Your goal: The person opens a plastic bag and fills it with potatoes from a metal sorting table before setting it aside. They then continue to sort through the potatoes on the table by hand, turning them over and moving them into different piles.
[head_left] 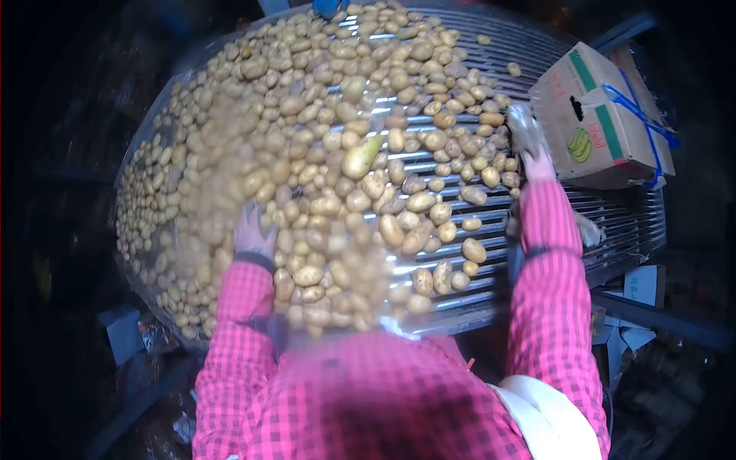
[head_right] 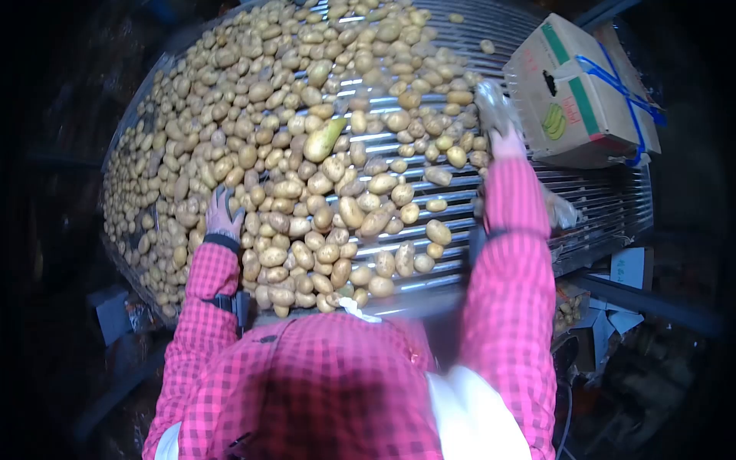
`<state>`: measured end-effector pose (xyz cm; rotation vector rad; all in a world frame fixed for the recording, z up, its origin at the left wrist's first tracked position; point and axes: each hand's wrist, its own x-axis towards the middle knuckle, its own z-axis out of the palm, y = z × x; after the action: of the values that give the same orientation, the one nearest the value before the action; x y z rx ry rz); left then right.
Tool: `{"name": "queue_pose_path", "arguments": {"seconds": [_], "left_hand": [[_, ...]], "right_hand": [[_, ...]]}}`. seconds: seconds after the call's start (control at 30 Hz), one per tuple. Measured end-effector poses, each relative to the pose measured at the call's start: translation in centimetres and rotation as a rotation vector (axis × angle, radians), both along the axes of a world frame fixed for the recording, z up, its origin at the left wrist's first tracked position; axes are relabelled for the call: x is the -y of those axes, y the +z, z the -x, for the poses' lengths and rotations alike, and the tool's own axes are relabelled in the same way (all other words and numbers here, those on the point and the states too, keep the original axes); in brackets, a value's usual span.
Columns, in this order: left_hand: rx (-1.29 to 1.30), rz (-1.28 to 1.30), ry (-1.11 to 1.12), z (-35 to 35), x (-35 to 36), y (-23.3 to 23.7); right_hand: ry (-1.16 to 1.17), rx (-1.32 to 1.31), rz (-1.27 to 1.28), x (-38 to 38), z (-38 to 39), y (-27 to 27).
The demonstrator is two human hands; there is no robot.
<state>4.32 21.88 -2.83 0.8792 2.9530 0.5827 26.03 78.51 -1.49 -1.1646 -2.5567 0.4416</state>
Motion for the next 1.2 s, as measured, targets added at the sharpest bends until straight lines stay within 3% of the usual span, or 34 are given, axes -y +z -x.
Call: {"name": "queue_pose_path", "arguments": {"seconds": [0.03, 0.13, 0.23, 0.3, 0.4, 0.43, 0.6, 0.63, 0.73, 0.77, 0.83, 0.9, 0.97, 1.17, 1.2], "left_hand": [[-0.018, -0.020, 0.011, 0.0, -0.3, 0.0], [-0.034, 0.012, 0.044, -0.2, -1.1, 0.3], [-0.044, 0.021, 0.048, 0.1, -0.9, -0.1], [-0.067, 0.014, 0.039, 0.2, -0.8, -0.3], [-0.072, 0.046, 0.029, 0.0, -0.7, -0.3], [-0.077, 0.043, 0.038, -0.1, -0.7, -0.1], [-0.130, 0.055, 0.033, -0.7, -0.4, -0.2], [-0.147, 0.070, 0.044, -0.8, -0.5, -0.5], [-0.093, 0.006, 0.022, -1.0, -0.7, 0.4], [-0.084, 0.001, 0.024, -1.0, -0.8, 0.4], [-0.114, 0.015, 0.025, -1.1, -0.9, 0.5], [-0.084, 0.039, 0.034, -1.3, -0.8, 1.1], [-0.088, 0.015, 0.024, -1.0, -0.6, 0.2], [-0.016, 0.102, 0.109, -1.4, -1.0, 0.9], [-0.019, 0.087, 0.105, -1.6, -1.1, 1.1]], "right_hand": [[-0.101, 0.308, 0.077, 1.6, 3.7, 1.3], [0.001, 0.478, 0.094, 7.8, 10.8, 4.3], [0.267, 0.439, -0.116, 13.6, 13.4, 2.2], [0.533, 0.362, -0.107, 18.9, 12.6, 2.9], [0.752, 0.244, -0.195, 24.3, 9.3, 3.8], [0.828, 0.197, -0.070, 25.3, 7.9, 5.3], [0.985, 0.336, -0.186, 22.6, 0.8, 5.5], [1.008, 0.444, -0.225, 21.9, -0.4, 6.2], [0.665, 0.446, -0.169, 19.2, -2.9, 6.2], [0.500, 0.354, -0.057, 18.3, -3.2, 6.4], [0.381, 0.099, -0.046, 18.7, -3.7, 5.7], [0.736, 0.160, 0.170, 23.1, -0.7, 7.1], [0.943, 0.457, -0.062, 27.7, 1.3, 6.0], [0.934, 0.125, -0.195, 25.6, 11.6, 3.4], [0.888, 0.166, -0.142, 24.9, 13.1, 3.2]]}}
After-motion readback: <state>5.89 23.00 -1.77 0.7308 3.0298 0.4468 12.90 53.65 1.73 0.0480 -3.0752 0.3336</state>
